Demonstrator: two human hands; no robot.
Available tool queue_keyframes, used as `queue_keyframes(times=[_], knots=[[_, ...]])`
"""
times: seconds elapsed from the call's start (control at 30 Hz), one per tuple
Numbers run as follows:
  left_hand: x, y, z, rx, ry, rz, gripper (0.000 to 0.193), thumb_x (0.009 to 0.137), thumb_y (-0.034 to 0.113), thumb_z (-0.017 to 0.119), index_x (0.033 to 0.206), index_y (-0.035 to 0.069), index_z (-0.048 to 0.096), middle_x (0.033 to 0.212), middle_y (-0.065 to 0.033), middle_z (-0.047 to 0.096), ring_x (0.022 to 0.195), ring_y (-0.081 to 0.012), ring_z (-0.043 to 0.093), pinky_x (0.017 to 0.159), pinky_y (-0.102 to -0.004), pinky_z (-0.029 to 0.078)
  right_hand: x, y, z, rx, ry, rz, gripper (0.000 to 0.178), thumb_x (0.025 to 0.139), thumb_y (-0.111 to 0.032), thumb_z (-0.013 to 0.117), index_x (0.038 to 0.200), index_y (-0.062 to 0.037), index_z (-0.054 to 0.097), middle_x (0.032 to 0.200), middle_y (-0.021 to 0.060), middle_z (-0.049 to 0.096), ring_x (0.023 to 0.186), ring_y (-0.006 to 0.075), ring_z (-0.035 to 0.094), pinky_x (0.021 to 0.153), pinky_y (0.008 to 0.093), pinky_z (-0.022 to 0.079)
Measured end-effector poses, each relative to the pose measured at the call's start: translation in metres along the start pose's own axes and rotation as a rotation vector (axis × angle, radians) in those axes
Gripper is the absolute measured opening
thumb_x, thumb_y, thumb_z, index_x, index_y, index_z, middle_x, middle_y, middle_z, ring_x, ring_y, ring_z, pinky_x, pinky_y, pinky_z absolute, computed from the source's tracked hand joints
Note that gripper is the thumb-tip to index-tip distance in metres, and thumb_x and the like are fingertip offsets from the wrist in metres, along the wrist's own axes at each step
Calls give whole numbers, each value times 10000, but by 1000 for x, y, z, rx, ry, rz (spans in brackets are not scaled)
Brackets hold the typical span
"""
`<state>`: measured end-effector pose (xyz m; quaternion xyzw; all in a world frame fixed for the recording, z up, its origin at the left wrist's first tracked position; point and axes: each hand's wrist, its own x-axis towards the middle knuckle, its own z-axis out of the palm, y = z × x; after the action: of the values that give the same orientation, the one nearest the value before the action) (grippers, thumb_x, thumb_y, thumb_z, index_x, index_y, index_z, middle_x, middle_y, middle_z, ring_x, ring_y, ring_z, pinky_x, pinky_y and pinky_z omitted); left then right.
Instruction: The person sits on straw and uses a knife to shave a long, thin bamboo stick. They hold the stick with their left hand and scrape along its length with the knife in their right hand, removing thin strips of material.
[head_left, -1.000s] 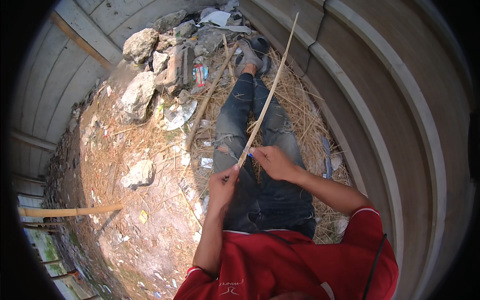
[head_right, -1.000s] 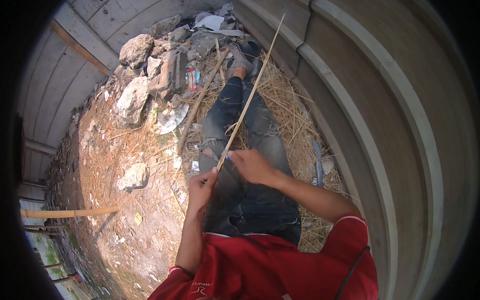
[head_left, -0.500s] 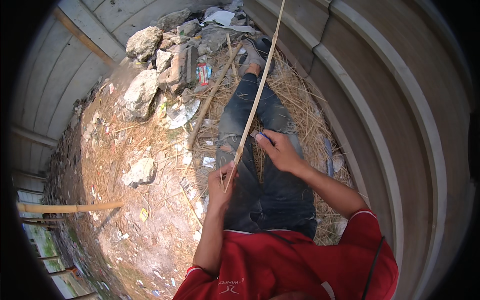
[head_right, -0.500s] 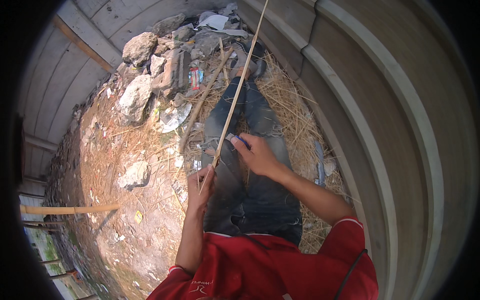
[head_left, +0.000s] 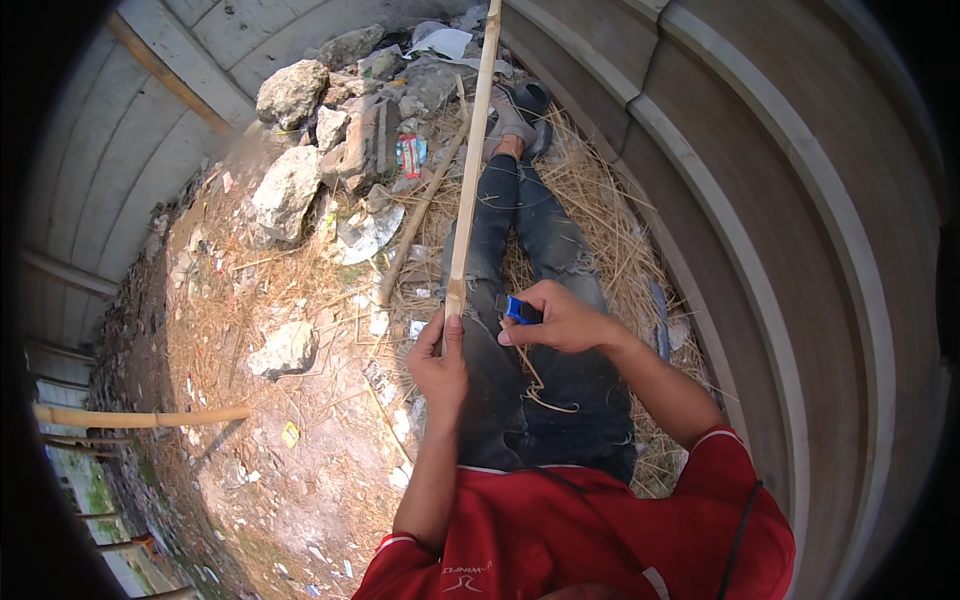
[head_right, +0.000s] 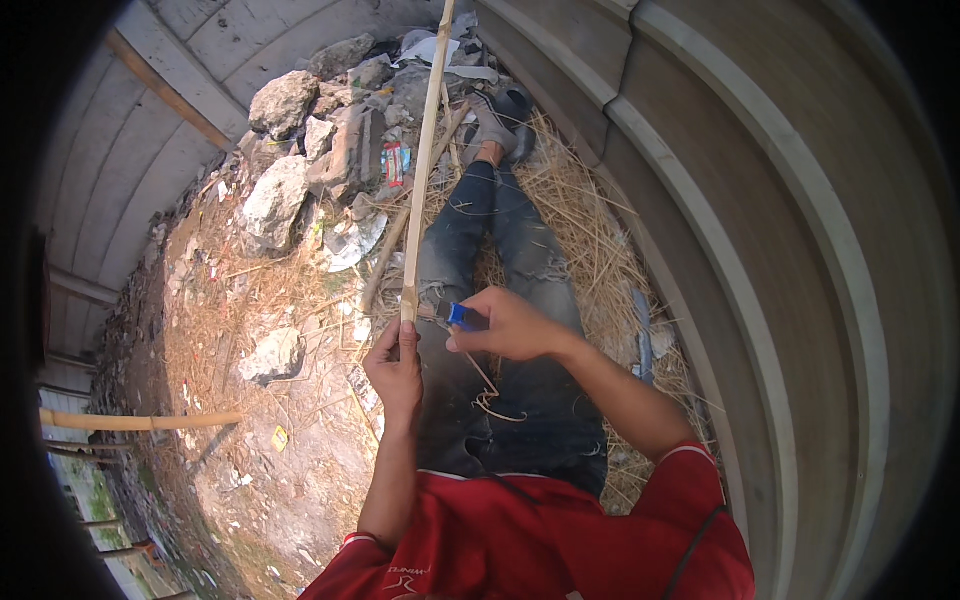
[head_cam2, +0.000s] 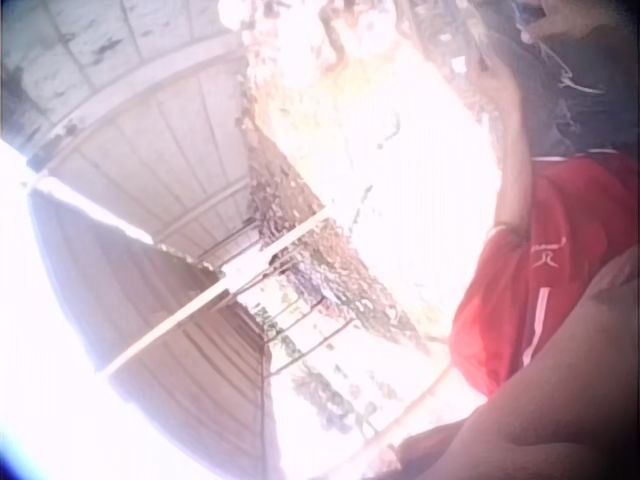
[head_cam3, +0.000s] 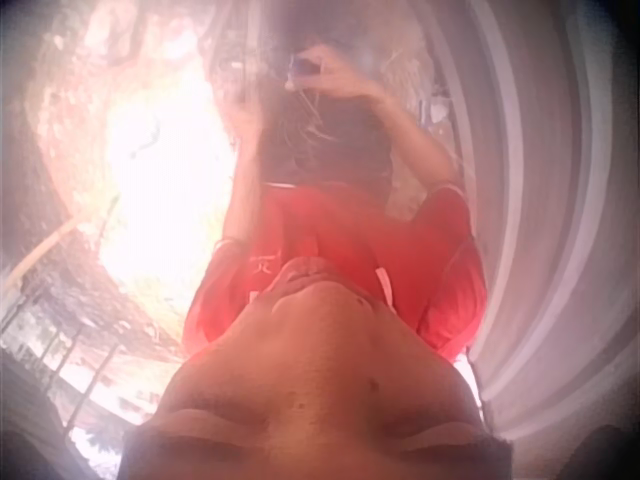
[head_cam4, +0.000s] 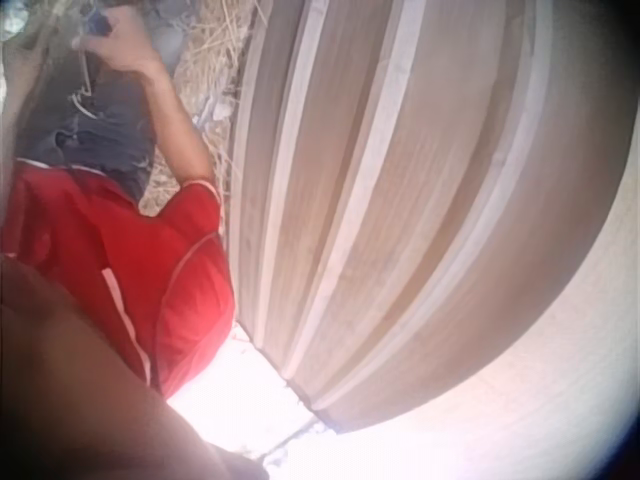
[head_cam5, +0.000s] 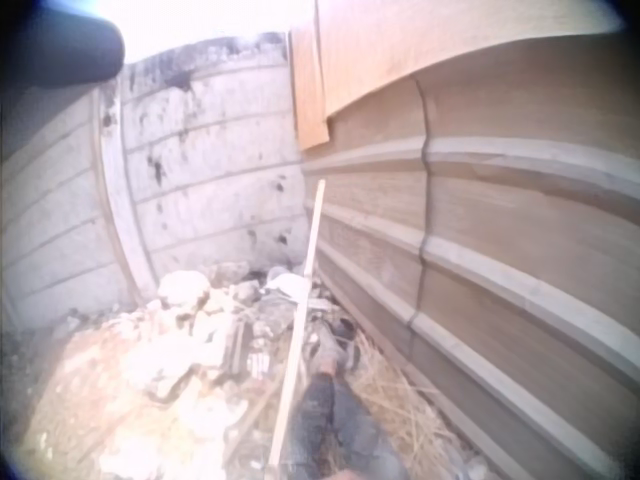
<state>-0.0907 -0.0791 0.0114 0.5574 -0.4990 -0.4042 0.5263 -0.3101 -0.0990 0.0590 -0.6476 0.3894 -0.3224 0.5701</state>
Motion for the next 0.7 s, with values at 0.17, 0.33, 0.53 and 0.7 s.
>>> queue_keyframes(times=[0.17,0.33,0.53,0.7], knots=[[17,23,6,-109,59,-53,310,1031,227,671,1186,-42,681,785,16,632,600,-14,469,520,-193,355,-2,-4,-35,-364,821,-49,371,868,-250,790,1144,-14,714,741,74,652,678,117,586,678,325,498],[23,39,28,-257,30,30,236,1045,171,637,1182,-21,630,829,2,637,676,-27,525,616,-194,435,-16,-28,-53,-347,758,201,498,873,-255,810,1279,-3,671,851,91,707,756,128,629,724,316,524],[37,82,76,-504,-95,141,217,1056,139,601,1213,-10,615,1043,-46,649,925,-88,591,829,-250,483,-13,-52,-10,-123,573,-54,475,888,-261,819,1266,-7,682,863,68,710,797,136,635,736,315,528],[41,101,88,-428,-281,314,254,1033,86,615,1258,-32,609,1230,-95,557,1136,-159,596,954,-316,522,-1,-45,-6,-185,744,-204,334,896,-185,796,1147,21,718,928,132,755,781,146,682,707,311,551]])
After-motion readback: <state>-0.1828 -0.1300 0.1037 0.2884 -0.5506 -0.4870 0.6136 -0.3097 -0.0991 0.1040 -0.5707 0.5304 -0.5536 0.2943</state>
